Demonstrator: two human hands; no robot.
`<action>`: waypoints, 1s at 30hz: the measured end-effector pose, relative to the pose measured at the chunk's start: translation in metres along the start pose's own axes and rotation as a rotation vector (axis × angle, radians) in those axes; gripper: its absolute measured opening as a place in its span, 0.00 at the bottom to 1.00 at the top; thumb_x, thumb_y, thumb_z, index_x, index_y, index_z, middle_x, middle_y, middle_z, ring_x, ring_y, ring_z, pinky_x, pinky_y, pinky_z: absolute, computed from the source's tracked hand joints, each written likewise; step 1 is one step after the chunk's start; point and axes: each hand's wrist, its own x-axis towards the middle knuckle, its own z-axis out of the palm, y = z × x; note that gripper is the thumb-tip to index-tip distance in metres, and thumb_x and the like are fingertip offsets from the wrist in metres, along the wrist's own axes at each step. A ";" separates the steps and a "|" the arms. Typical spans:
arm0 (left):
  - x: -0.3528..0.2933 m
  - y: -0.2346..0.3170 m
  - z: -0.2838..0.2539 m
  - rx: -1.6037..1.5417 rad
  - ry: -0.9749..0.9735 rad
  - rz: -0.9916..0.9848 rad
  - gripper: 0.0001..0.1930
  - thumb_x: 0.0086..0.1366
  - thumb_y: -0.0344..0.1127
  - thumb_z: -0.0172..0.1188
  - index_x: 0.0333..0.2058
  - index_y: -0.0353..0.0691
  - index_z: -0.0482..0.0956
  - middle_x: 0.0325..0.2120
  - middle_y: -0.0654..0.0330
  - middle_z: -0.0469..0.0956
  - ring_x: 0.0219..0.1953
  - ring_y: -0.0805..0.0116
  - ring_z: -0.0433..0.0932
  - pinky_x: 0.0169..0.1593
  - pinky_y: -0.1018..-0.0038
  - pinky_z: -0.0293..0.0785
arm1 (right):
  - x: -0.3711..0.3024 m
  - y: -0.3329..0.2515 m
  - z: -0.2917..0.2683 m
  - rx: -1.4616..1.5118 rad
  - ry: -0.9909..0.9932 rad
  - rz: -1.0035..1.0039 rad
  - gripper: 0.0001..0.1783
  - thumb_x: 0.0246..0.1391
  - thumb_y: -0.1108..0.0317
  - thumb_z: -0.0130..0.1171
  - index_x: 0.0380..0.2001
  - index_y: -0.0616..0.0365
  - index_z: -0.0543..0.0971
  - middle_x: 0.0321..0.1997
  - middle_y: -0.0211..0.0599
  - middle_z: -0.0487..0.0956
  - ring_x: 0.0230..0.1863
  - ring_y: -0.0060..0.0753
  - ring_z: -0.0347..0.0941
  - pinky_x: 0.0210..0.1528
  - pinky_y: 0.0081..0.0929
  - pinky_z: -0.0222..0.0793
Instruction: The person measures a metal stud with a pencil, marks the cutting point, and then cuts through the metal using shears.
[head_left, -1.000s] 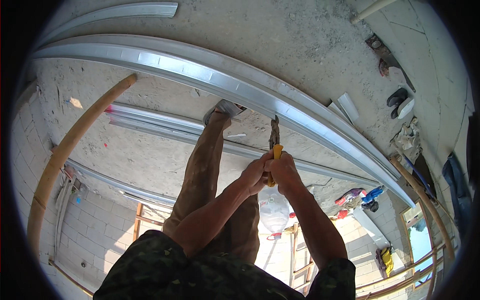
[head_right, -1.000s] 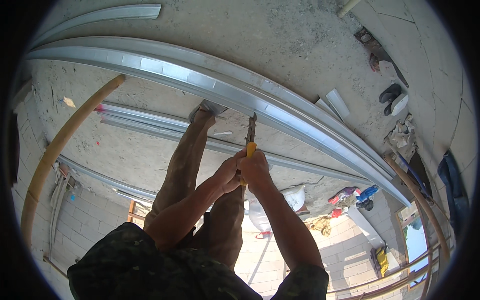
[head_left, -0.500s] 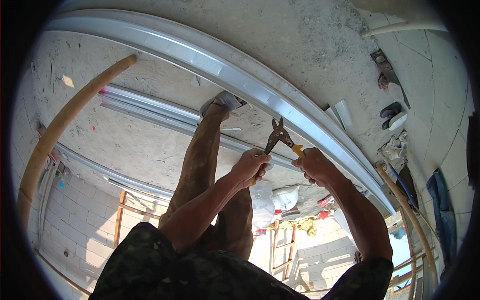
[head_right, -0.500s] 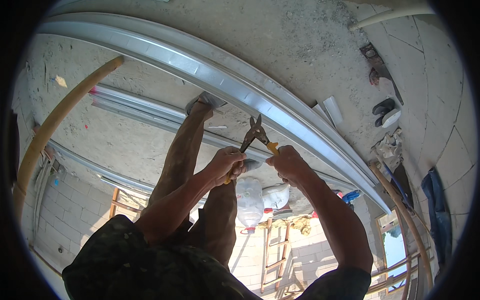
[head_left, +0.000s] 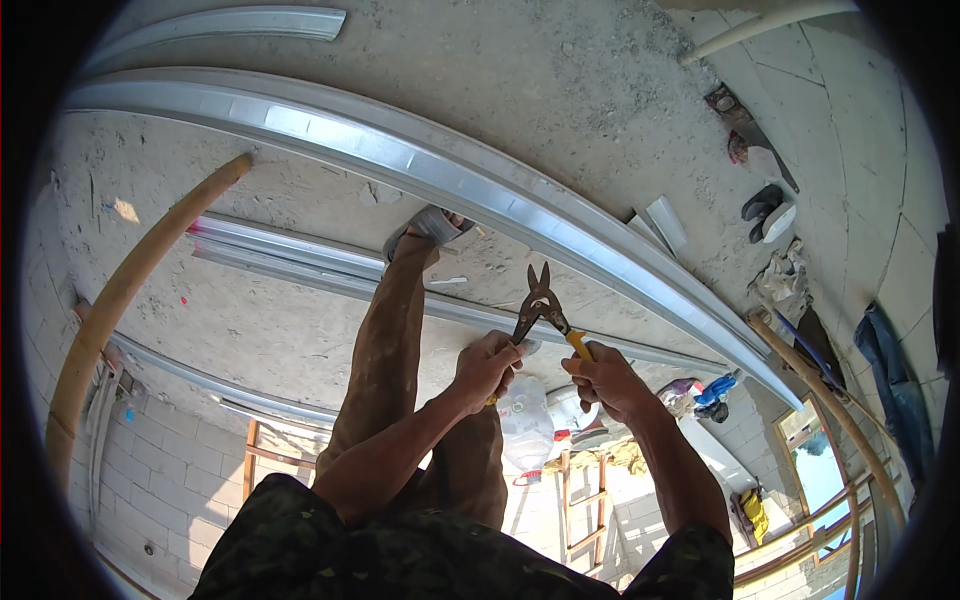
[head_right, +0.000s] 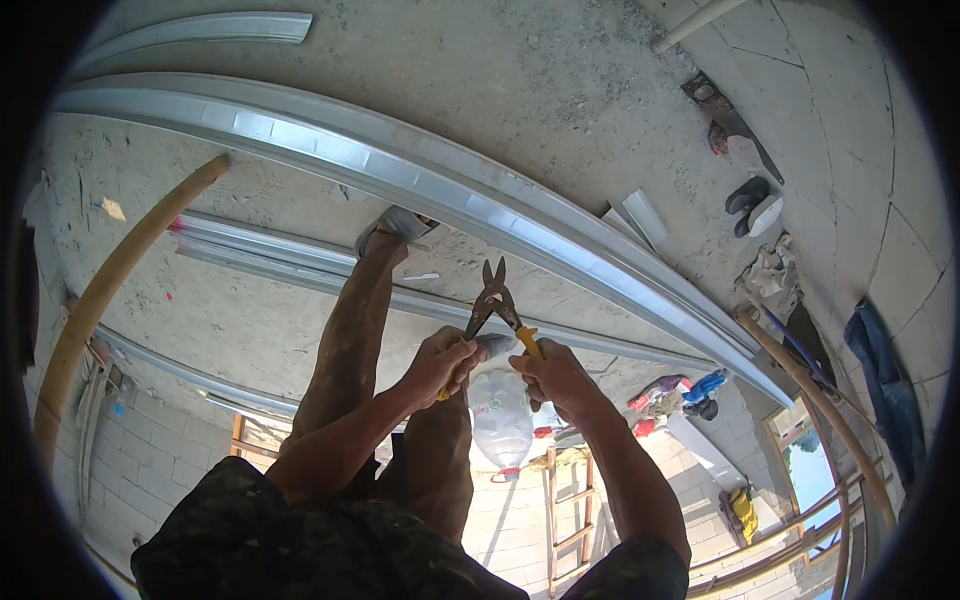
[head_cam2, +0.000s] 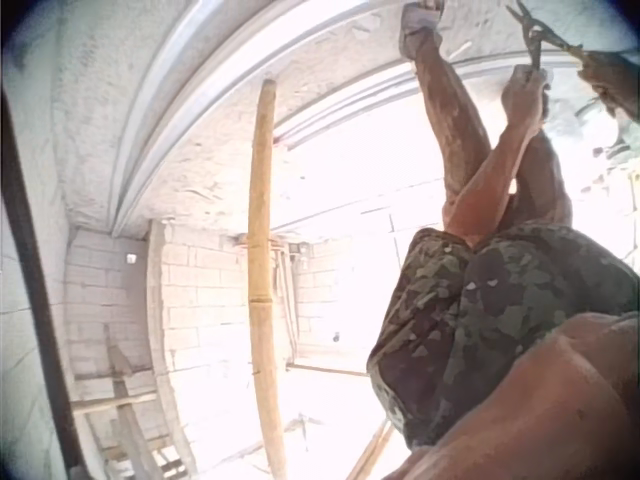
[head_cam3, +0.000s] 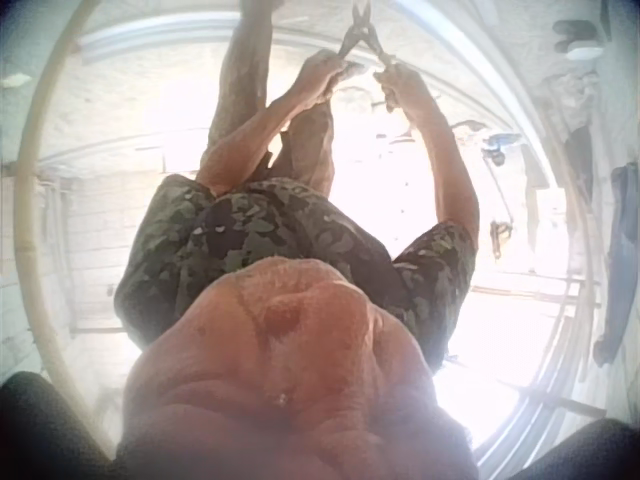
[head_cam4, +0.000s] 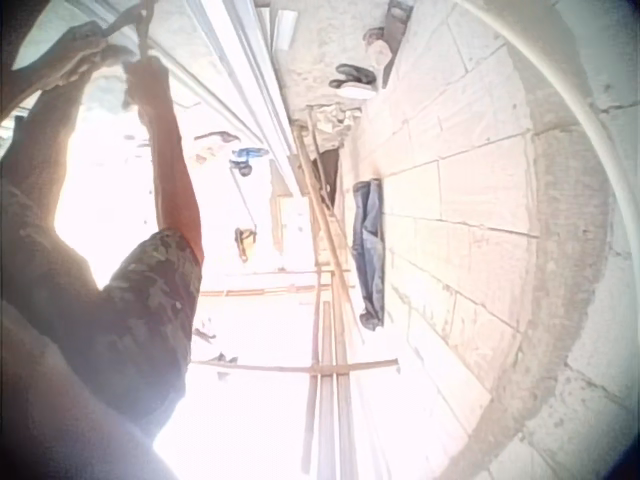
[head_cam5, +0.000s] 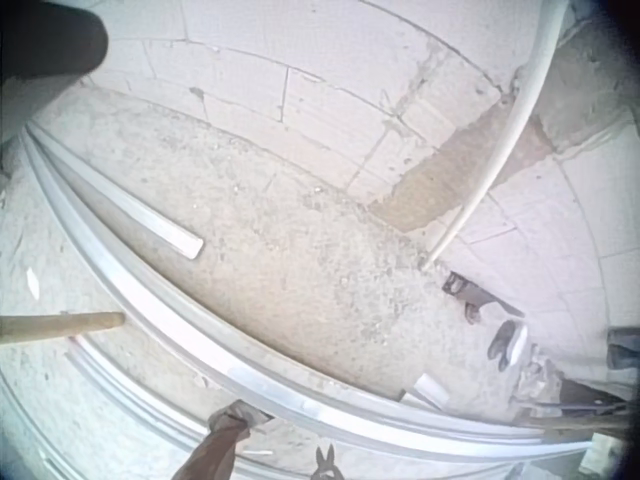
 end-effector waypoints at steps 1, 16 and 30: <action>-0.003 0.000 0.000 0.035 -0.005 0.007 0.15 0.65 0.41 0.59 0.39 0.35 0.69 0.27 0.62 0.71 0.18 0.81 0.68 0.14 0.80 0.63 | 0.002 0.018 -0.001 0.109 -0.007 -0.014 0.12 0.56 0.65 0.59 0.35 0.59 0.67 0.23 0.29 0.68 0.17 0.23 0.67 0.21 0.27 0.71; 0.021 0.030 0.028 0.295 -0.116 0.107 0.22 0.67 0.44 0.57 0.52 0.33 0.71 0.33 0.63 0.73 0.32 0.78 0.72 0.37 0.77 0.71 | -0.003 0.023 0.012 0.601 -0.163 -0.192 0.12 0.51 0.63 0.57 0.39 0.53 0.72 0.41 0.35 0.75 0.47 0.34 0.71 0.48 0.41 0.67; -0.018 0.043 0.018 0.492 -0.378 -0.070 0.19 0.71 0.50 0.45 0.44 0.42 0.77 0.32 0.64 0.75 0.34 0.77 0.71 0.38 0.78 0.68 | 0.013 0.097 0.075 0.691 -0.003 -0.511 0.15 0.44 0.70 0.53 0.39 0.58 0.71 0.44 0.34 0.72 0.53 0.38 0.72 0.53 0.48 0.71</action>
